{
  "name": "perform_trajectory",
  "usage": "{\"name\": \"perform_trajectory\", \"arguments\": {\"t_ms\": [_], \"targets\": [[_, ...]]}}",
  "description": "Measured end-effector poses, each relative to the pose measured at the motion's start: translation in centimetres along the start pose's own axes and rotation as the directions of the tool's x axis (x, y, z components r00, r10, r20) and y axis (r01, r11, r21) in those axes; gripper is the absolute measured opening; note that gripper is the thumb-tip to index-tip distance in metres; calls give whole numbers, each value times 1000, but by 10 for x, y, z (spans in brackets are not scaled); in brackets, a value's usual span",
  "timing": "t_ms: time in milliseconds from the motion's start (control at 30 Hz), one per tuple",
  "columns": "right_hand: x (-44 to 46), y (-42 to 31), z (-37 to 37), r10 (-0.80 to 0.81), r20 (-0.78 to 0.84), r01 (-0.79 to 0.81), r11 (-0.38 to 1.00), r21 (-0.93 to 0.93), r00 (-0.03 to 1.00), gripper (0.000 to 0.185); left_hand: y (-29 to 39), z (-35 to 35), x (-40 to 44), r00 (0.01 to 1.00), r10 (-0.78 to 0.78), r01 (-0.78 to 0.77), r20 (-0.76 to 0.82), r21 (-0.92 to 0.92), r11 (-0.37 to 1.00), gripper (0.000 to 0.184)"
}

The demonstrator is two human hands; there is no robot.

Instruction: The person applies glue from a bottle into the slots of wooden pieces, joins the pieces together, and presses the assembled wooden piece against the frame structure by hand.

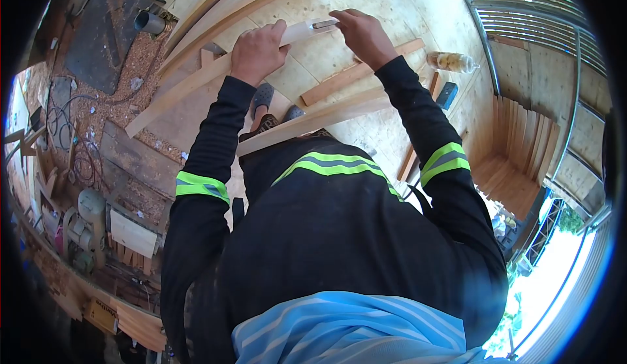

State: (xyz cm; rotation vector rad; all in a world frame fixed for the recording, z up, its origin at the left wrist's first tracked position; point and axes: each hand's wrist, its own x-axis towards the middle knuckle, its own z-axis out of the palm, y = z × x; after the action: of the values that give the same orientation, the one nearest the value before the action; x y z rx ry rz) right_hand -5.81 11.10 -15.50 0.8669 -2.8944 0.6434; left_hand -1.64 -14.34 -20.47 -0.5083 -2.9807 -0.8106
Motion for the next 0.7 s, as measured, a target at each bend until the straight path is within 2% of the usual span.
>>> {"name": "perform_trajectory", "arguments": {"t_ms": [33, 100, 133, 200, 433, 533, 700], "targets": [[-4, 1, -2, 4, 2, -4, 1000, -2, 1000, 21, 0, 0, 0, 1000, 2, -2, 2, -4, 1000, 33], [-10, 4, -5, 202, -65, -199, 979, 52, 977, 21, 0, 0, 0, 1000, 10, -10, -19, -13, 1000, 33], [-13, 2, -4, 205, -64, -202, 978, 51, 977, 21, 0, 0, -1, 1000, 11, -11, -17, -15, 1000, 33], [-19, -4, 2, 84, -162, -95, 994, -62, 983, 17, 0, 0, 0, 1000, 6, -6, -7, -24, 1000, 33], [-30, -2, 28, 161, -193, -171, 984, -40, 968, 21, -1, 1, 0, 1000, 6, -6, 2, -18, 1000, 33], [-31, -1, 29, 153, -189, -161, 987, -28, 970, 24, 0, 1, 0, 1000, -3, 3, -3, -18, 1000, 33], [-26, -15, 24, 80, -212, -108, 986, -125, 974, 24, 0, 1, 0, 1000, 6, -6, -13, -15, 1000, 33]]}}
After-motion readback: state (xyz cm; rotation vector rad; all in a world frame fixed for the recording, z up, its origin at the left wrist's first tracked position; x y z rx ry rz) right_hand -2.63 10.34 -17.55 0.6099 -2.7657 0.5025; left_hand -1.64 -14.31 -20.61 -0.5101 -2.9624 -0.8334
